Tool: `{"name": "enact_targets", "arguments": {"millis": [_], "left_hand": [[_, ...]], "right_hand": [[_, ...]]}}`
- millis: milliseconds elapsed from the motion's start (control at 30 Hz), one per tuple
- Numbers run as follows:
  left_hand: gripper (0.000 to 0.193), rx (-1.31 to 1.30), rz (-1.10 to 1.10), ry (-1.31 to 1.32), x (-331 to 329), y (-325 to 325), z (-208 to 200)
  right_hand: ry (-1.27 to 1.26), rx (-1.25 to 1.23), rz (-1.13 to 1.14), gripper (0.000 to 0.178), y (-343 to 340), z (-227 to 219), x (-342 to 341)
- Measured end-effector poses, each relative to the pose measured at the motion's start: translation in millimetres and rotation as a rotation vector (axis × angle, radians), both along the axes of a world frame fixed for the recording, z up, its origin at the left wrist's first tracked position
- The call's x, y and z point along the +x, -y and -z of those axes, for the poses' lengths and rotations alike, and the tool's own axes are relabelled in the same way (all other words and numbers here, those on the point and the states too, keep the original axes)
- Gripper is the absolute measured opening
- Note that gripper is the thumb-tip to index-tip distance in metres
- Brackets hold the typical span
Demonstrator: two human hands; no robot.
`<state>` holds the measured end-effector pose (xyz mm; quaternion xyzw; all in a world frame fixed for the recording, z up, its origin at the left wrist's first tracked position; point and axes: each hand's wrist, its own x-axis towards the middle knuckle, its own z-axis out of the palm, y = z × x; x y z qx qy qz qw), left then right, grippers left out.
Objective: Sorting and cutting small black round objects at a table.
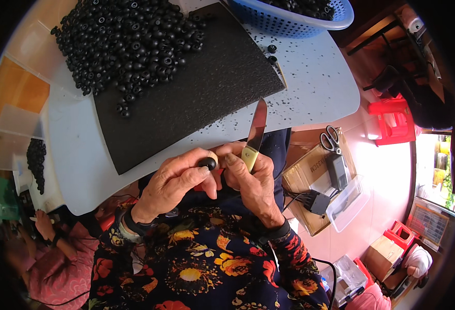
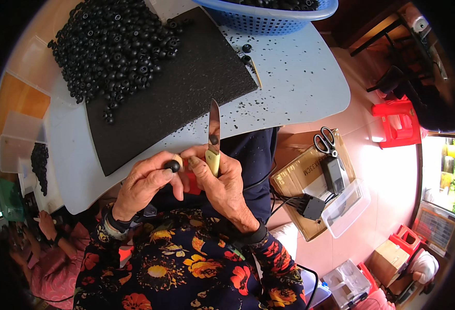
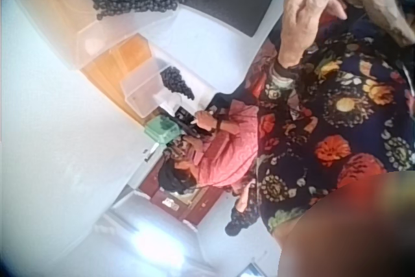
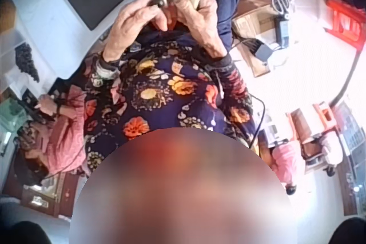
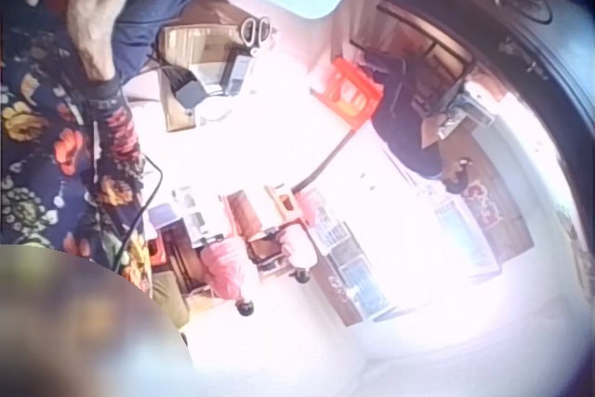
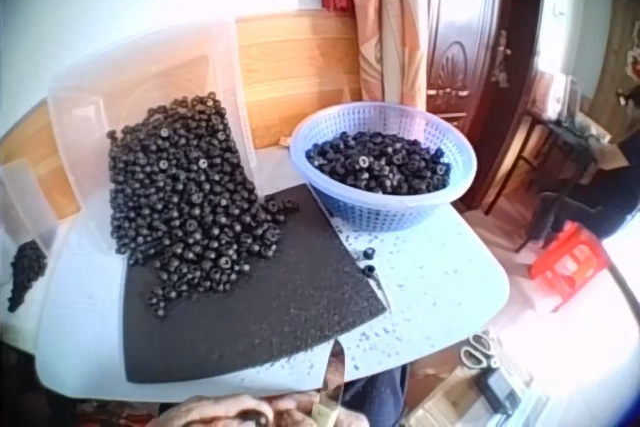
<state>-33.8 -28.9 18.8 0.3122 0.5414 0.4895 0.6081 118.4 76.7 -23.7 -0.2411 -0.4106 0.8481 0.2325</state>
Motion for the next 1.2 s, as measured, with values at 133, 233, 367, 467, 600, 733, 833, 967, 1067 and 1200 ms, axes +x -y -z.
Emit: {"name": "enact_targets", "arguments": {"millis": [133, 233, 367, 467, 600, 733, 833, 967, 1067, 1200], "left_hand": [[0.032, 0.033, -0.058, 0.082, 3.1, 2.0, 5.2], [0.032, 0.042, -0.012, 0.085, -0.6, 3.4, 5.9], [0.037, 0.042, -0.035, 0.103, 1.7, 8.7, 14.2], [0.041, 0.051, -0.033, 0.178, 2.4, 7.9, 14.0], [0.043, 0.033, -0.027, 0.212, 3.6, 6.4, 12.2], [0.045, 0.051, -0.056, 0.227, 6.6, 7.6, 11.2], [0.042, 0.041, -0.106, 0.274, 8.0, 6.6, 3.4], [0.042, 0.052, -0.099, 0.229, 2.3, 13.1, 16.5], [0.043, 0.044, -0.108, 0.247, -1.4, 14.7, 13.3], [0.039, 0.161, -0.201, 0.268, -3.8, 17.1, 9.8]], "right_hand": [[-0.062, 0.047, 0.030, 0.018, 4.7, -6.4, -2.9], [-0.123, 0.030, -0.049, 0.020, 3.0, -7.4, -3.7], [-0.192, 0.016, -0.063, 0.020, 5.4, -7.5, -7.1], [-0.161, 0.012, -0.100, 0.018, 3.1, -8.5, -4.7], [-0.104, 0.006, -0.085, 0.017, 3.3, -8.5, -2.7], [-0.028, 0.209, -0.167, 0.021, -2.9, -13.5, 0.1], [0.080, 0.651, -0.250, 0.025, -11.9, -28.5, 0.9], [0.154, 0.978, -0.149, 0.028, -9.8, -32.8, -8.0], [0.211, 1.016, -0.121, 0.024, -10.9, -38.7, -14.8], [0.352, 0.950, 0.072, 0.024, -26.4, -62.0, -34.2]]}}
